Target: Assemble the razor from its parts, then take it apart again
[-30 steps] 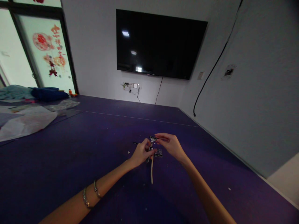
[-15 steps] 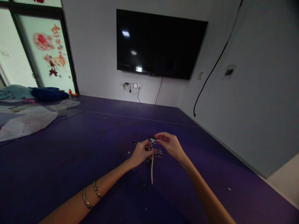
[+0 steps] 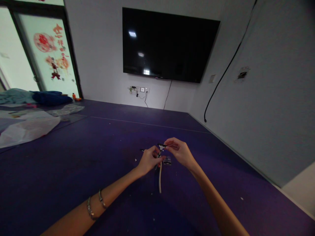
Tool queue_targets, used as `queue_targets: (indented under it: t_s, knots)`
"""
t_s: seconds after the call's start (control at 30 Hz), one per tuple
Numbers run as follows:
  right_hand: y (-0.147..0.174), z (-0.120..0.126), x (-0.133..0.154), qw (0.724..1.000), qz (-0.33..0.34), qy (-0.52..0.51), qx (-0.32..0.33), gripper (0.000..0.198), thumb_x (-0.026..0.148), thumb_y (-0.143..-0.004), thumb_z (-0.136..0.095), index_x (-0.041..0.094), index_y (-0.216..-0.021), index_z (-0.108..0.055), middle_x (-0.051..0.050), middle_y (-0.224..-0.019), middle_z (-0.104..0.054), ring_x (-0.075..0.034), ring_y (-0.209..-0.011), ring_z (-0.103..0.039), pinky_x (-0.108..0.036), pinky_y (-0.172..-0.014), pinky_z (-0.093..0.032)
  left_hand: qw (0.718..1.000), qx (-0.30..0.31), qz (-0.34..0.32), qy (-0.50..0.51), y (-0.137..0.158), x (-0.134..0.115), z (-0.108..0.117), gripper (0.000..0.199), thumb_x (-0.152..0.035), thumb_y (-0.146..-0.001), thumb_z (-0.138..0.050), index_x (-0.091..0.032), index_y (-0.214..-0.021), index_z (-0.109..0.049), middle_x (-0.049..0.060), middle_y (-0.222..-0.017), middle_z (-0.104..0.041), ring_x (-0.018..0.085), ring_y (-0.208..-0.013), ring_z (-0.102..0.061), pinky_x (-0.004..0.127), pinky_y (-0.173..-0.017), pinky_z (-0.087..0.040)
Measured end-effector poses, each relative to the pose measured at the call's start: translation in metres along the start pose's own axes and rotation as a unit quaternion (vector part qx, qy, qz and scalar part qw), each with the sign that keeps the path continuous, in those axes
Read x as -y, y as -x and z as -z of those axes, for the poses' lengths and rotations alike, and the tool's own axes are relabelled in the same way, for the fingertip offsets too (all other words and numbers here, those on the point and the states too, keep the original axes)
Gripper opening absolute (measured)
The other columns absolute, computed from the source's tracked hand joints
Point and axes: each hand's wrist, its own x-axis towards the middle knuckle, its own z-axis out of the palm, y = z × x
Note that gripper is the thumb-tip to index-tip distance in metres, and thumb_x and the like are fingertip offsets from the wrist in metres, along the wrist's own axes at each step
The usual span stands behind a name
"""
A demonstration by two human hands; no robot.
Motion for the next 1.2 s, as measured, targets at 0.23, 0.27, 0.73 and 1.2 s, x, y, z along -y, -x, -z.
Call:
queue_targets:
  t_s: [0.23,0.27,0.73,1.2]
  knots:
    - [0.000,-0.001,0.004,1.000,0.000,0.012,-0.006,0.010,0.017,-0.071,-0.059,0.018,-0.081,-0.058,-0.003,-0.079,-0.063,-0.014,-0.077,-0.062,-0.029,-0.074,-0.050,1.000,-0.025,0.009,-0.008,0.000,-0.003,-0.002,0.034,-0.036,-0.068,-0.066,-0.020,-0.067,-0.036,-0.006,-0.048,-0.055,0.014,-0.042,-0.058,0.020,-0.039,-0.036]
    - [0.000,-0.001,0.004,1.000,0.000,0.014,-0.007,0.010,0.018,-0.071,-0.059,0.018,-0.081,-0.058,-0.003,-0.079,-0.063,-0.014,-0.077,-0.062,-0.028,-0.074,-0.050,0.999,-0.028,0.011,-0.013,0.000,-0.003,-0.003,0.034,-0.036,-0.068,-0.066,-0.020,-0.067,-0.036,-0.006,-0.048,-0.055,0.014,-0.042,-0.058,0.020,-0.040,-0.036]
    - [0.001,-0.002,0.005,1.000,0.012,-0.001,-0.003,0.007,0.019,-0.073,-0.058,0.017,-0.080,-0.058,-0.003,-0.079,-0.063,-0.015,-0.077,-0.062,-0.029,-0.075,-0.049,0.999,-0.047,0.018,-0.021,-0.002,0.001,-0.004,0.032,-0.036,-0.067,-0.065,-0.020,-0.066,-0.037,-0.006,-0.047,-0.053,0.012,-0.042,-0.055,0.020,-0.041,-0.033]
    - [-0.002,0.006,-0.005,0.997,-0.037,-0.016,-0.069,0.031,0.037,-0.077,-0.055,0.017,-0.100,-0.054,-0.008,-0.089,-0.065,-0.015,-0.074,-0.062,-0.026,-0.060,-0.048,0.993,-0.086,0.032,0.074,-0.011,-0.013,0.012,0.027,-0.039,-0.066,-0.067,-0.017,-0.067,-0.052,-0.001,-0.058,-0.061,0.018,-0.056,-0.064,0.025,-0.051,-0.044]
